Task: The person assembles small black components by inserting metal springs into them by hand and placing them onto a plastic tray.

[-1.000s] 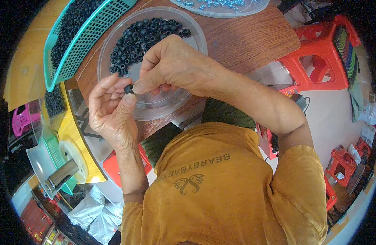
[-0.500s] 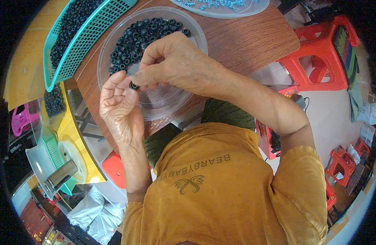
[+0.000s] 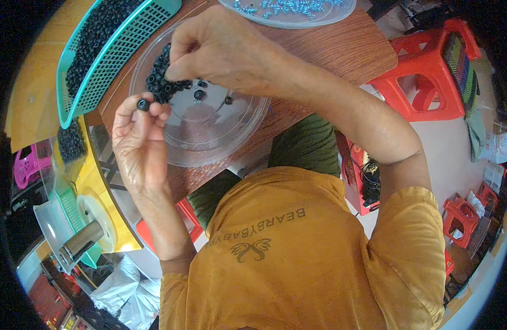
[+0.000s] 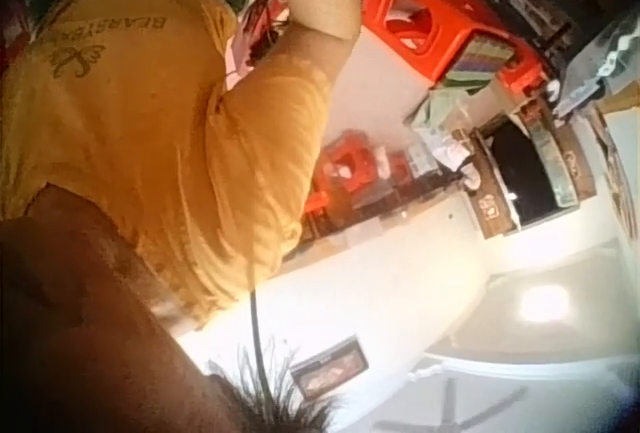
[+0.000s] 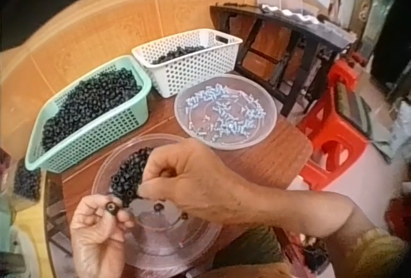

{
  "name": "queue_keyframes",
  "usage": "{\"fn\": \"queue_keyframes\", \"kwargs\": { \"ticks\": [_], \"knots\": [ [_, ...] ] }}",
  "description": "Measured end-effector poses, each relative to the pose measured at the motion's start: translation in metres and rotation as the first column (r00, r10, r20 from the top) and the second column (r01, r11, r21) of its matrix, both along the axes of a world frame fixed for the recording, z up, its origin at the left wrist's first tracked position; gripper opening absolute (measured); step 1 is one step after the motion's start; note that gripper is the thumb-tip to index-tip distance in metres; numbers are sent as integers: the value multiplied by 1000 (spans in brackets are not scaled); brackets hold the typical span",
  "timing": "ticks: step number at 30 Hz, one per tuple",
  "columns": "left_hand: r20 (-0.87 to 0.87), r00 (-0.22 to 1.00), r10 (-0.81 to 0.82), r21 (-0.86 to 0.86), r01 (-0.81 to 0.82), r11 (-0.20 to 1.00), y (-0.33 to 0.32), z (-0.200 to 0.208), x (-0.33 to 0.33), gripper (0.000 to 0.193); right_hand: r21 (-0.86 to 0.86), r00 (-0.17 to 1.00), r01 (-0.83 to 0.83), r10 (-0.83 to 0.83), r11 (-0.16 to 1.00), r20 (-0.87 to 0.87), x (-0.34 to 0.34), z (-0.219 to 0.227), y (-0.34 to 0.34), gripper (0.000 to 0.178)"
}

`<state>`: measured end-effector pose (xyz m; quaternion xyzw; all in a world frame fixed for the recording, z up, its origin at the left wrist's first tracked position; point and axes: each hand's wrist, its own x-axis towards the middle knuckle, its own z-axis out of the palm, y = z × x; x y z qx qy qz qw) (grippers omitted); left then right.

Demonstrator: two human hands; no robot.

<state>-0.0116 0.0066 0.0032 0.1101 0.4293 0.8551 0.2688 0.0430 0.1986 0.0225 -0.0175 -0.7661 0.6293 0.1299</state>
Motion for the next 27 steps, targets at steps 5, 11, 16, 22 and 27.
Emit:
{"fn": "queue_keyframes", "kwargs": {
  "ticks": [5, 11, 16, 22, 27],
  "knots": [
    [99, 995, 2, 27, -5, 1000, -15, -7, 5, 22, 231, 998, -33, 19, 972, 62, 18, -25, 17, 12],
    [118, 993, 7, 25, -10, 1000, -20, -9, 10, 23, 810, 982, -146, 184, 567, 49, 24, -29, 1, 9],
    [142, 990, 1, 19, -4, 1000, -15, -8, 18, 24, 912, 973, -143, 223, 384, 59, 27, -34, -8, 12],
    [184, 983, -5, 1, 4, 1000, -10, -10, 27, 22, 563, 988, -39, 116, 826, -102, 27, -25, -4, 8],
    [118, 992, 40, -91, -29, 995, -2, -3, 35, 23, -38, 993, -109, 110, 993, 37, 30, 1, -18, 7]
  ]
}}
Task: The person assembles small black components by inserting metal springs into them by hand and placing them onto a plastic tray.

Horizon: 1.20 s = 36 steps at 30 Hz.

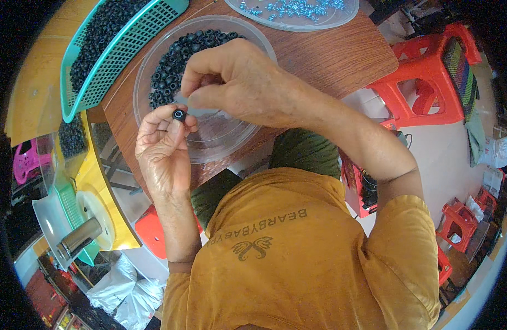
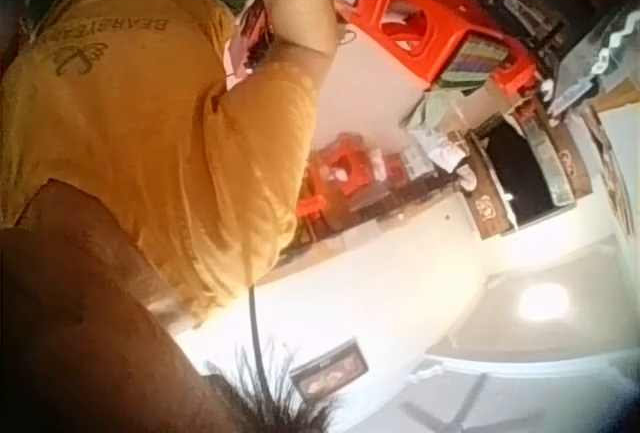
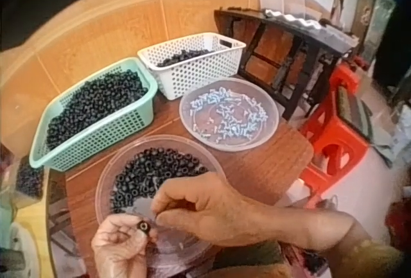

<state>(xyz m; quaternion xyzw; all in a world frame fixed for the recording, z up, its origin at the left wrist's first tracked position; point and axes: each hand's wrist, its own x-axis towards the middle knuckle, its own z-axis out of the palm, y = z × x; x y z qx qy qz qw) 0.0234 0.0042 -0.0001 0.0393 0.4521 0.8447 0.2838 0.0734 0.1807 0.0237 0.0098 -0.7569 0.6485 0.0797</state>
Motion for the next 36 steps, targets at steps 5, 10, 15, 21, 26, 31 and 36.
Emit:
{"fn": "queue_keyframes", "kwargs": {
  "ticks": [5, 10, 15, 21, 26, 31, 36],
  "knots": [
    [-184, 982, 36, -99, -55, 994, 3, 3, 8, 24, -61, 997, -46, 42, 997, -65, 0, -2, -11, 7],
    [-142, 988, 67, -90, -81, 993, 9, 6, 10, 24, -291, 1000, -28, 24, 956, -18, 3, -4, -12, 6],
    [-126, 989, 82, -66, -91, 994, 11, 6, 13, 24, -313, 998, 26, -9, 949, 54, 4, -9, -12, 6],
    [-131, 988, 76, -89, -88, 992, 12, 4, 10, 22, 49, 985, 125, -119, 991, -122, 5, -7, -18, 6],
    [47, 996, 79, -35, -77, 996, 13, 2, 9, 20, 228, 936, 256, -182, 940, -301, 5, -14, -22, 8],
    [73, 997, 35, -48, -31, 998, 13, 4, 8, 19, 326, 906, 310, -174, 893, -386, 11, -16, -22, 18],
    [113, 993, -19, -44, 24, 999, 11, 6, 5, 18, 330, 875, 321, -145, 888, -462, 6, -17, -18, 18]
  ]
}}
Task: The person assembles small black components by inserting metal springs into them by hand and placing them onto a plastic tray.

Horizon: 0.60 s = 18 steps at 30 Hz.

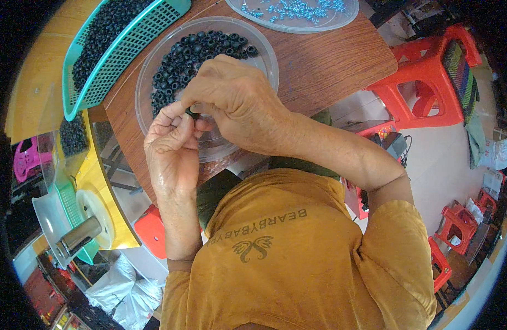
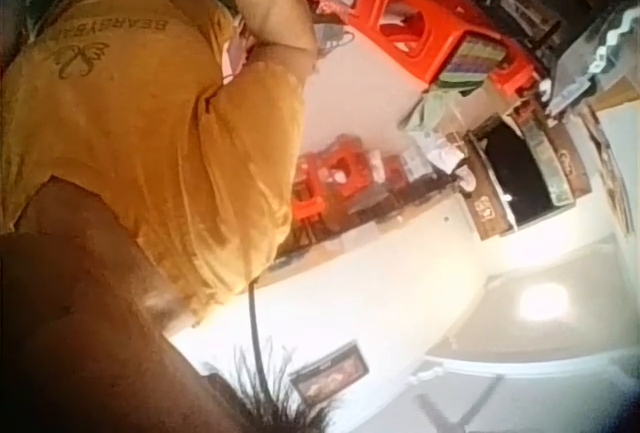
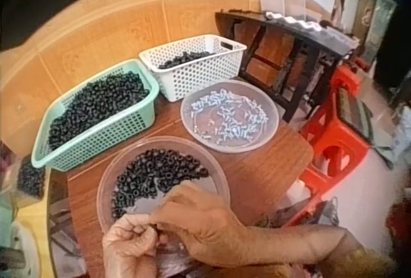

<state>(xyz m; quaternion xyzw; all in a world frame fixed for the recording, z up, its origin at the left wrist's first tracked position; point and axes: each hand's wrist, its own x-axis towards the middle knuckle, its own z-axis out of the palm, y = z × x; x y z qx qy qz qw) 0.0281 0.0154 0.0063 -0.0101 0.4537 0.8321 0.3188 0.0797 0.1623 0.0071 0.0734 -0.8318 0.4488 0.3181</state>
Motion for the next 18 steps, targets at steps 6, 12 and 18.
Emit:
{"fn": "queue_keyframes", "kwargs": {
  "ticks": [6, 12, 18],
  "knots": [
    [80, 997, -4, 68, -1, 998, 2, -3, 1, 18, -235, 997, -19, 37, 972, 72, 2, -2, 0, 16],
    [74, 997, 11, 63, -15, 998, 6, -1, 3, 18, -127, 999, 41, -39, 991, 18, 7, -9, 0, 19],
    [135, 990, 48, 105, -62, 993, 5, -1, 3, 20, 64, 987, 112, -104, 992, -119, 8, -13, -7, 31]
  ]
}}
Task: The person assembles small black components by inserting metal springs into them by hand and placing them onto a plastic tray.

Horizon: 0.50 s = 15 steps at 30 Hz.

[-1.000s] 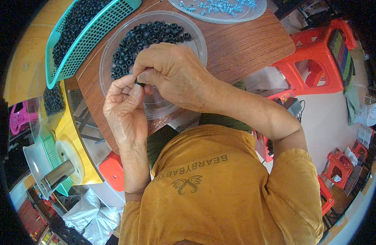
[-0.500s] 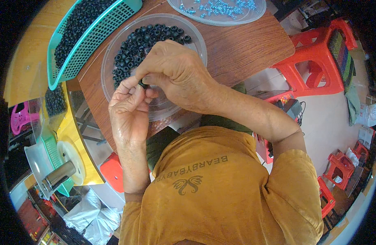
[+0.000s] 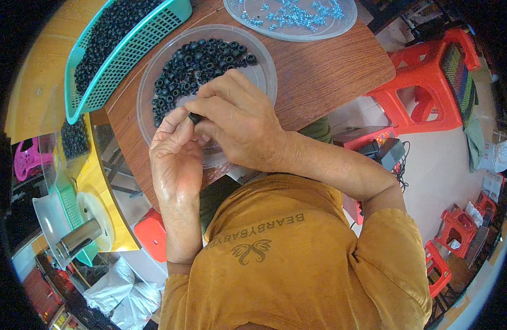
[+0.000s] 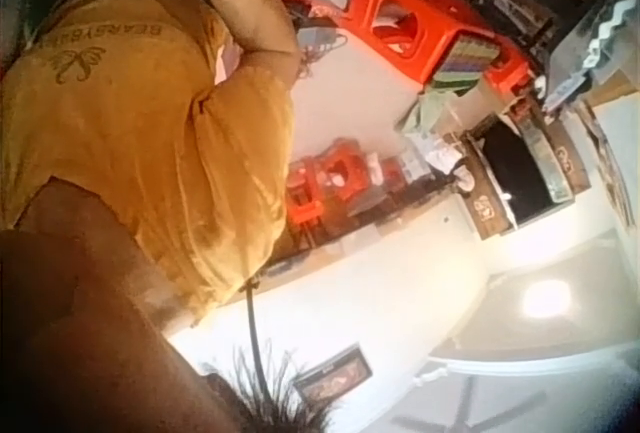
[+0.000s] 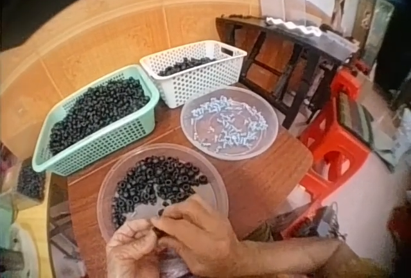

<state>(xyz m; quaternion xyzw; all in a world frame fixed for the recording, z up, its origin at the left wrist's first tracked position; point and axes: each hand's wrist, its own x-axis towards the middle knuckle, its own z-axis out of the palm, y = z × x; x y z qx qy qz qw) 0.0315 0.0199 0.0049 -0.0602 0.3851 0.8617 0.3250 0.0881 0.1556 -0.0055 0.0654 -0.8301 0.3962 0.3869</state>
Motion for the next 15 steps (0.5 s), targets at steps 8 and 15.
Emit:
{"fn": "queue_keyframes", "kwargs": {
  "ticks": [8, 15],
  "knots": [
    [28, 999, 31, 32, -32, 999, 1, -5, 6, 20, 118, 991, 27, -10, 993, -137, -5, -7, 4, 37],
    [85, 995, 61, -11, -60, 998, 2, -1, 11, 20, 205, 979, -25, 66, 978, -192, -5, -4, 0, 33]
  ]
}}
